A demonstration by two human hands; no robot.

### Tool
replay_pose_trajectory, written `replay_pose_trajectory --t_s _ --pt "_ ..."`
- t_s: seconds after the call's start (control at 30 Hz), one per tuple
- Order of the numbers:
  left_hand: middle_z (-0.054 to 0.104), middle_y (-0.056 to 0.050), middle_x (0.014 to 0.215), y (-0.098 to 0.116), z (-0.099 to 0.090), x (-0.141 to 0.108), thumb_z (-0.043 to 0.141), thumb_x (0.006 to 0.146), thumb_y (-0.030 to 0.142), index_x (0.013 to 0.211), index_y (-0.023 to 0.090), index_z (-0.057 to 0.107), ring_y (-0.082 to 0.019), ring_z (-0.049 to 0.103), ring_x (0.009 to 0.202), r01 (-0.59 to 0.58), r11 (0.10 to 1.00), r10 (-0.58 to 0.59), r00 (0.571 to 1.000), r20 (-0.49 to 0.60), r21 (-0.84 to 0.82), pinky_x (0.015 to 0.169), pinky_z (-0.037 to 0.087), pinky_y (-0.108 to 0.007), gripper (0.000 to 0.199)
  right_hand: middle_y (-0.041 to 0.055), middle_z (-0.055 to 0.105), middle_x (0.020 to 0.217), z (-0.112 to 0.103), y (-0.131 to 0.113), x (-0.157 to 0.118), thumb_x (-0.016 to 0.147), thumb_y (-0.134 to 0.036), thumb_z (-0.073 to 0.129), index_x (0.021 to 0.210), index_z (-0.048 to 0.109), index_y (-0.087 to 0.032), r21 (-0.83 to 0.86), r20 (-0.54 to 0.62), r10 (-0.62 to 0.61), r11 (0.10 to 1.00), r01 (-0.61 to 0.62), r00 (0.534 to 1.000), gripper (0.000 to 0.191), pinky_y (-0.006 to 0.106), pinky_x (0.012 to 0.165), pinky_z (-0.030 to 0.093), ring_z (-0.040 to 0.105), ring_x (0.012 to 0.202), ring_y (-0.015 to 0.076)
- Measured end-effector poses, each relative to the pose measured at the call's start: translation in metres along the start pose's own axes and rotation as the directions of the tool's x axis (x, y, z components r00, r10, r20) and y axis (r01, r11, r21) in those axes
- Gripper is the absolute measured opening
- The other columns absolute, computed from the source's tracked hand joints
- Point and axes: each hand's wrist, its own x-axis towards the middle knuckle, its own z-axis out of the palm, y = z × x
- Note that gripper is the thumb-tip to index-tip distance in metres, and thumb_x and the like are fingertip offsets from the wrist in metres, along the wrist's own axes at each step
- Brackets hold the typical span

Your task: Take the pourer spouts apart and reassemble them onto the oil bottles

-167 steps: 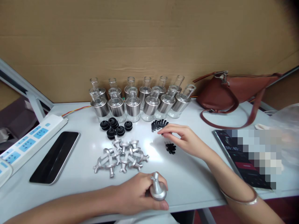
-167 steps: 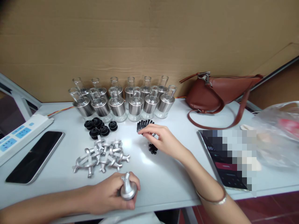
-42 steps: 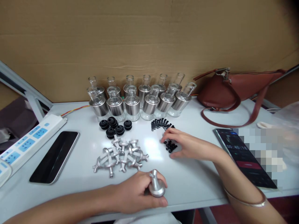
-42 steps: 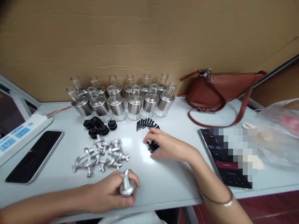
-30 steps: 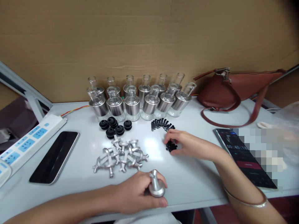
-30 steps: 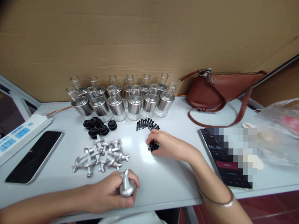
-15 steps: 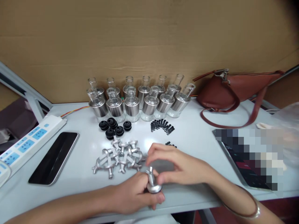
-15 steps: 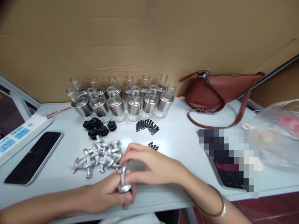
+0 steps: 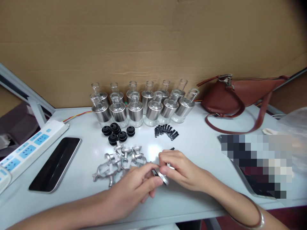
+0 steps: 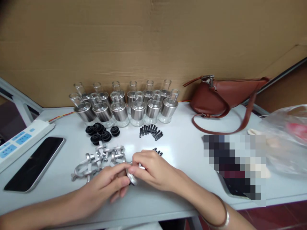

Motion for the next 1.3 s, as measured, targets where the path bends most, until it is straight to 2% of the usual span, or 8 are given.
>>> replay_pose_trajectory --t_s 0.13,0.4,0.63,0.73,0.87,0.97,1.23,1.3 --pt "0.055 0.000 0.073 0.007 -0.015 -0.002 0.040 0.095 0.043 0.084 0.020 0.051 -0.016 0.050 0.064 0.024 0.923 0.017 0.995 -0.103 0.383 0.060 0.034 -0.027 0.028 -0.0016 0.053 0.064 0.001 0.002 -0.003 0.101 -0.054 0.027 0.080 0.049 -0.020 0.032 -0.046 0.014 0.999 -0.012 0.999 0.045 0.023 0.055 0.036 0.047 0.055 0.0112" --pt "0.066 -0.009 0.084 0.016 -0.024 0.002 0.035 0.098 0.034 0.093 0.018 0.054 -0.027 0.062 0.076 0.121 0.546 0.061 0.981 -0.183 0.829 0.066 0.038 -0.034 0.025 0.0044 0.067 0.086 0.008 -0.002 -0.003 0.101 -0.033 0.040 0.101 0.052 -0.021 0.019 -0.125 0.027 0.999 -0.025 0.992 0.017 0.025 0.067 0.048 0.062 0.073 0.0144" --pt "0.064 -0.003 0.079 0.003 -0.029 0.001 0.027 0.100 0.036 0.112 0.021 0.044 -0.021 0.061 0.068 -0.045 0.820 0.125 0.987 -0.103 0.571 0.060 0.043 -0.030 0.025 0.0033 0.065 0.079 0.011 0.010 0.001 0.101 -0.021 0.042 0.105 0.052 -0.020 -0.199 -0.331 -0.325 0.942 0.272 0.886 0.011 0.025 0.064 0.049 0.061 0.070 0.0145" --pt "0.065 -0.004 0.080 0.000 -0.031 0.003 0.032 0.099 0.034 0.107 0.020 0.044 -0.021 0.061 0.066 -0.096 0.770 0.200 0.975 -0.095 0.631 0.057 0.043 -0.029 0.020 0.0027 0.063 0.073 0.009 0.008 0.002 0.101 -0.017 0.040 0.100 0.053 -0.017 -0.347 -0.286 -0.374 0.898 0.268 0.882 0.013 0.028 0.066 0.044 0.057 0.064 0.0142" --pt "0.066 -0.006 0.084 -0.003 -0.032 0.007 0.031 0.100 0.026 0.101 0.019 0.045 -0.022 0.062 0.070 -0.234 0.516 0.467 0.883 -0.041 0.824 0.062 0.046 -0.031 0.016 -0.0002 0.055 0.061 0.006 -0.001 0.001 0.100 -0.016 0.035 0.092 0.056 -0.014 -0.456 -0.234 -0.336 0.867 0.202 0.913 0.022 0.032 0.066 0.036 0.045 0.054 0.0136" --pt "0.064 -0.005 0.080 -0.004 -0.033 0.008 0.027 0.101 0.022 0.100 0.019 0.045 -0.021 0.059 0.065 -0.292 0.356 0.617 0.787 0.012 0.888 0.059 0.045 -0.030 0.018 -0.0006 0.058 0.063 0.006 -0.006 -0.001 0.101 -0.023 0.035 0.089 0.057 -0.015 -0.315 -0.257 -0.243 0.936 0.157 0.936 0.027 0.031 0.067 0.035 0.045 0.054 0.0123" --pt "0.055 0.000 0.067 -0.005 -0.032 0.011 0.030 0.096 0.020 0.090 0.017 0.046 -0.018 0.050 0.055 -0.282 0.235 0.740 0.672 0.016 0.930 0.054 0.041 -0.028 0.018 -0.0020 0.055 0.059 0.006 -0.011 -0.003 0.101 -0.041 0.038 0.084 0.060 -0.018 -0.011 -0.259 0.013 1.000 -0.017 0.966 0.036 0.029 0.062 0.036 0.042 0.057 0.0129" --pt "0.055 -0.001 0.067 -0.004 -0.032 0.012 0.029 0.097 0.022 0.089 0.017 0.047 -0.018 0.048 0.055 -0.280 0.187 0.772 0.634 0.036 0.942 0.055 0.040 -0.028 0.020 -0.0033 0.053 0.057 0.005 -0.011 -0.003 0.100 -0.045 0.038 0.082 0.058 -0.018 0.204 -0.170 0.132 0.974 -0.096 0.977 0.038 0.026 0.058 0.037 0.044 0.053 0.0113"
